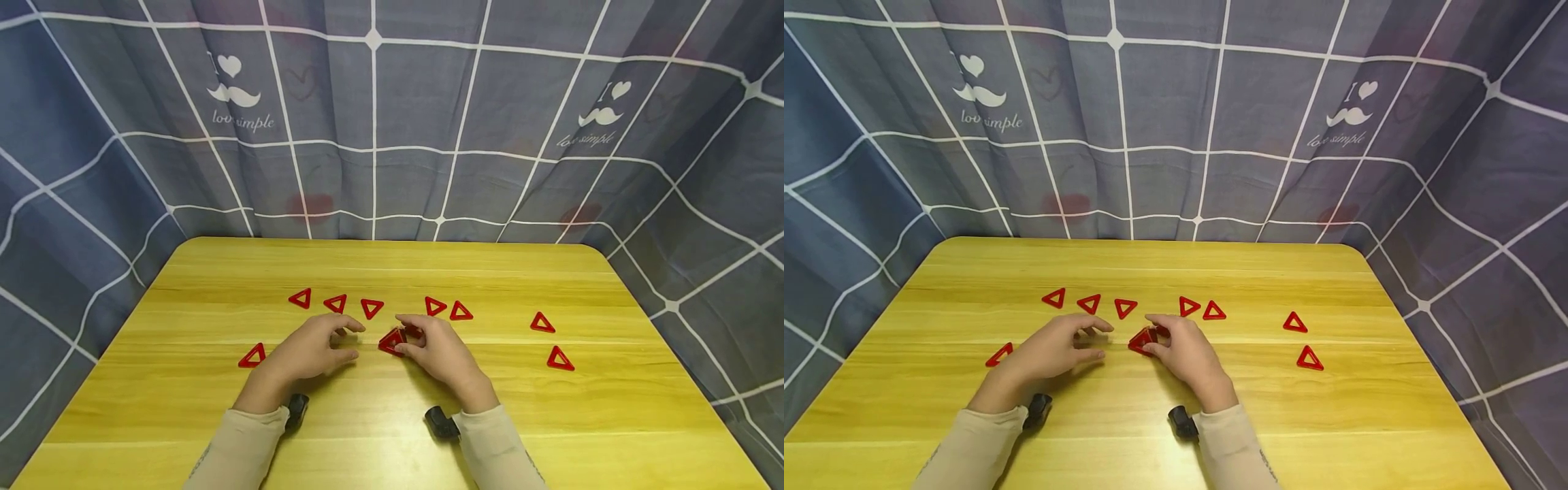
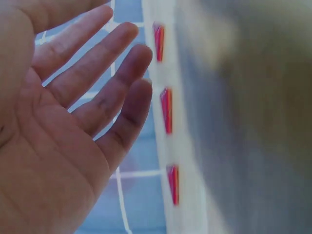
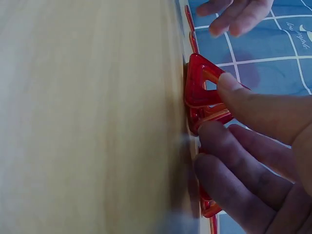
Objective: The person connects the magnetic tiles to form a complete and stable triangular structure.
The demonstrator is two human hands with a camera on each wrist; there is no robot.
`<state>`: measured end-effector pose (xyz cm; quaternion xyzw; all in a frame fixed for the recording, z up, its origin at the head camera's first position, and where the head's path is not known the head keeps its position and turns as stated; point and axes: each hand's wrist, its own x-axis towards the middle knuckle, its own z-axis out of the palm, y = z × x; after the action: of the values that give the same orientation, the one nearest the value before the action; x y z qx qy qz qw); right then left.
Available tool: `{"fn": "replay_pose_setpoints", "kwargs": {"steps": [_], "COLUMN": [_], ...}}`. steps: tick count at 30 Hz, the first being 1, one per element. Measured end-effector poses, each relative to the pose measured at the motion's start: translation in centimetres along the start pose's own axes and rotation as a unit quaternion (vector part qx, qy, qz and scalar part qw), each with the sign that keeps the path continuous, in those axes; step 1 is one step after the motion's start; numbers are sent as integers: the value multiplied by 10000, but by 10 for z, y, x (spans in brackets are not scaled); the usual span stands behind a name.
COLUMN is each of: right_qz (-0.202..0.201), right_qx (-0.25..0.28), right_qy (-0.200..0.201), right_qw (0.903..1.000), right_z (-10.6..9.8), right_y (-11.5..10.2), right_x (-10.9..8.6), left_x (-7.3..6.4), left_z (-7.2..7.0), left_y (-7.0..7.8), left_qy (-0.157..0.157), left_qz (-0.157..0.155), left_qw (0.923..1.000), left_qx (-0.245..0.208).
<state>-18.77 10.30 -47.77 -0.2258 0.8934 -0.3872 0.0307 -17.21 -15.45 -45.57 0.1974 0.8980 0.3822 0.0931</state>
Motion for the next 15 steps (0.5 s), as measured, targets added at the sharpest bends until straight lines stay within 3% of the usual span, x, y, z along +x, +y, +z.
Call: {"fn": "replay_pose_setpoints", "kwargs": {"steps": [9, 15], "right_qz": [64, 95], "right_qx": [474, 506], "right_qy": [-186, -250], "right_qw": [9987, 9984], "right_z": [-1, -5], "right_y": [0, 0], "right_x": [-2, -1], "left_x": [-18, -29], "left_z": [-35, -47], "left_y": [-21, -36], "left_qy": [405, 462], "left_qz": [-334, -373], "left_qw": [9983, 9976], "left_qx": [268, 356]}}
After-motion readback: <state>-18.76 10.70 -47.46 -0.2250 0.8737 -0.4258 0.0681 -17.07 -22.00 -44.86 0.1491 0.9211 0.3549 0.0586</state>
